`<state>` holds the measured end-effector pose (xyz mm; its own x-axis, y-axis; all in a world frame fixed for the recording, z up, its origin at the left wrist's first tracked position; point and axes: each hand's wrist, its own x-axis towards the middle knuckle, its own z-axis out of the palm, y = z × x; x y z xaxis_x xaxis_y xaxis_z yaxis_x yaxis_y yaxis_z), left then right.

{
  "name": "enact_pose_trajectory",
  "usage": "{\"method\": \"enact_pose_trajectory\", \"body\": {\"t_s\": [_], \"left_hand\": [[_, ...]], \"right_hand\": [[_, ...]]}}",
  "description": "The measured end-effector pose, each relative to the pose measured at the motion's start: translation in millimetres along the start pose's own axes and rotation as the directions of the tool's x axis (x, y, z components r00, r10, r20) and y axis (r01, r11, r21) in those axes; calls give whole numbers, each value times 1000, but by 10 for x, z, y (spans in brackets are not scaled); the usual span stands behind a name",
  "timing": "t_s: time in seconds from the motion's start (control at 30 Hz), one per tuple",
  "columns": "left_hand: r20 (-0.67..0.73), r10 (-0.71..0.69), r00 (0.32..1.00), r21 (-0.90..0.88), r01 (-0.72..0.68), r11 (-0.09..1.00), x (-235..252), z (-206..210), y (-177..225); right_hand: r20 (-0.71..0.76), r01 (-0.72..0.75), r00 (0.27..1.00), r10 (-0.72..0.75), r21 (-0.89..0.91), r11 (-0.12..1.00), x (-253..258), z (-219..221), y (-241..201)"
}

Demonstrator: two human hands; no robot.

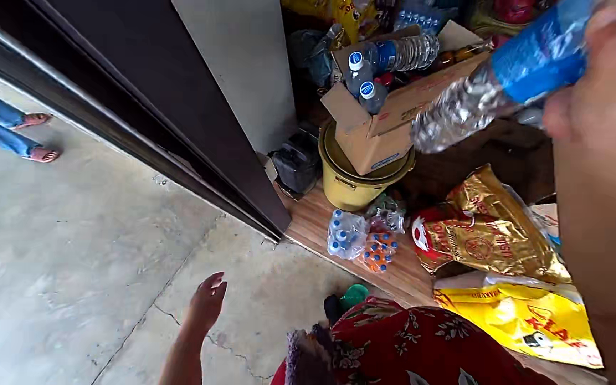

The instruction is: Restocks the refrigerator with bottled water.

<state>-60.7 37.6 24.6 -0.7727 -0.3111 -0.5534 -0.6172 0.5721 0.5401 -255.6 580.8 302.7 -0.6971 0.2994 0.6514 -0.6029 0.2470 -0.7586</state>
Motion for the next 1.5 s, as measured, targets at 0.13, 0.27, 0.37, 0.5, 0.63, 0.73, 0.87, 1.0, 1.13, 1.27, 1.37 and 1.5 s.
{"method": "enact_pose_trajectory", "body": {"t_s": [0.13,0.27,0.37,0.5,0.63,0.73,0.87,1.0,1.13,1.27,1.37,1.5], "left_hand": [[236,47,971,79,-67,995,-108,443,-88],[443,14,896,176,-102,979,-142,769,-269],[429,54,902,244,-173,954,13,681,-93],[243,243,939,179,-289,940,142,319,831],[125,422,898,116,-436,893,47,25,2073],[28,539,842,72,-540,839,-17,-28,2844],[-85,634,768,-64,-640,766,58,62,3546],[-188,543,818,-258,-575,776,-14,157,4047],[-250,450,857,-309,-511,802,-7,177,4385],[-278,390,878,-348,-471,811,110,175,4641],[-281,342,896,-368,-430,824,314,152,4820],[-246,314,917,-402,-391,828,578,171,5019]], "right_hand": [[-9,-270,963,270,-27,963,-1017,-162,77],[-91,-503,861,501,-307,808,-1797,-442,276],[-110,-573,788,606,-493,655,-2201,-659,219],[-165,-621,747,644,-521,586,-2542,-1042,175],[-207,-633,751,627,-496,595,-2720,-1406,86],[-213,-617,771,600,-484,620,-2790,-1671,75],[-187,-607,774,605,-492,625,-2831,-1973,127],[-102,-593,762,640,-507,626,-2822,-2260,236],[-79,-593,759,646,-493,636,-2852,-2414,313],[-93,-583,774,627,-492,647,-2876,-2505,376],[-123,-591,775,619,-487,643,-2898,-2502,395],[-200,-629,756,624,-487,606,-2954,-2406,276]]}}
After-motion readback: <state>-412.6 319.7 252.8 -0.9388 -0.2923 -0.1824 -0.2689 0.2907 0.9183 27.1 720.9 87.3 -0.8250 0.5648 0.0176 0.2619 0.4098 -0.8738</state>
